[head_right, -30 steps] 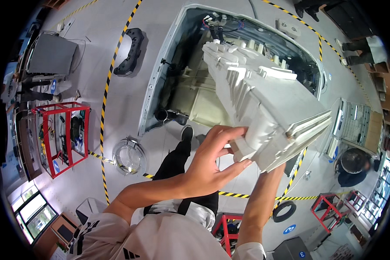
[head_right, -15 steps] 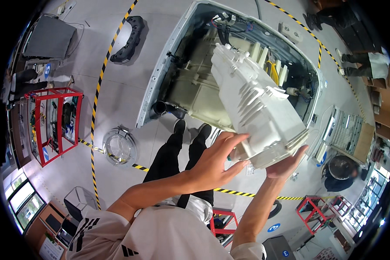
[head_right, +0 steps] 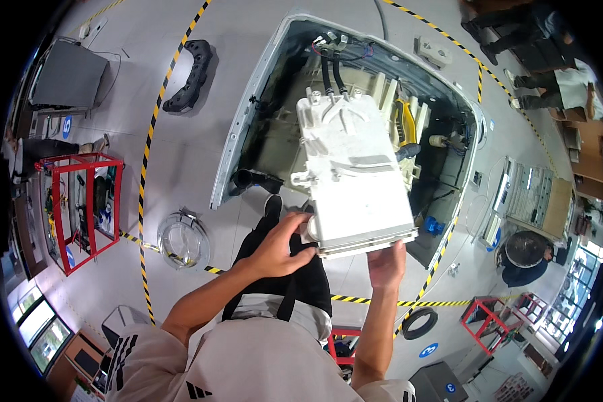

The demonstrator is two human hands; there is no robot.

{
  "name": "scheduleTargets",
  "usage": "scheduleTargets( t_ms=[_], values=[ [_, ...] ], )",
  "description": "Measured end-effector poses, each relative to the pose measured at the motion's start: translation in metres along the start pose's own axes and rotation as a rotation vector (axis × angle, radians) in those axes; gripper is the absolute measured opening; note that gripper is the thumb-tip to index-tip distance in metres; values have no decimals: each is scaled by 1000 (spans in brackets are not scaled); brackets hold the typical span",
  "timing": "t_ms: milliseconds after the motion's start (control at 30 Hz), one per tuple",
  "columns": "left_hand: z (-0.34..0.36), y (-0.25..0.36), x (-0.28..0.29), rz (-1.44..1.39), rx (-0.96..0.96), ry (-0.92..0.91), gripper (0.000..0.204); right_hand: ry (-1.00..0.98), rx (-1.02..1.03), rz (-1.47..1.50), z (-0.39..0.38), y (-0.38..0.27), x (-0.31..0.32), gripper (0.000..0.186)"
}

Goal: The person detaches a white plastic component from the interior of a washing machine by loosening a hose clamp with pliers, and later uses a power drill to drive a screw into the same internal assembly.

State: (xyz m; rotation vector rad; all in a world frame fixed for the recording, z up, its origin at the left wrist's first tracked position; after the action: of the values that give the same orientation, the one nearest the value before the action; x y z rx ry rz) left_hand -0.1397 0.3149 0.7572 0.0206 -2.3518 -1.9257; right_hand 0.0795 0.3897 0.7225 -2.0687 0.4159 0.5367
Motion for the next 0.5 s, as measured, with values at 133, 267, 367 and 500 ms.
scheduleTargets(
  t_ms=[133, 267, 367, 500],
  values=[
    [-9, -34, 11, -225, 157, -83, 55, -87, 60, -108, -12, 12, -21, 57],
    [-11, -59, 21, -526, 321, -54, 49, -70, 53, -89, -20, 31, -37, 52],
    [-3, -60, 31, -434, 301, 59, 54, -27, 62, -49, -21, 40, -39, 51],
    [2, -49, 27, -320, 302, -19, 57, 1, 84, -33, -20, 35, -44, 52]
  ],
)
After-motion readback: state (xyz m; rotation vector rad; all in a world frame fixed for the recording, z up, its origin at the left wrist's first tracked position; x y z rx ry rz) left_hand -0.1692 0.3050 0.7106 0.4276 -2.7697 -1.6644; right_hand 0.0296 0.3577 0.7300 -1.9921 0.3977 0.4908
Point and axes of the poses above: each hand's wrist, its own z-axis towards the middle knuckle, its own x-axis out of the back of the hand, y = z × x, the point moved 10 cm from there along z, towards the middle knuckle, and after that the axes turned 3 degrees about x, right-handed, at the moved point
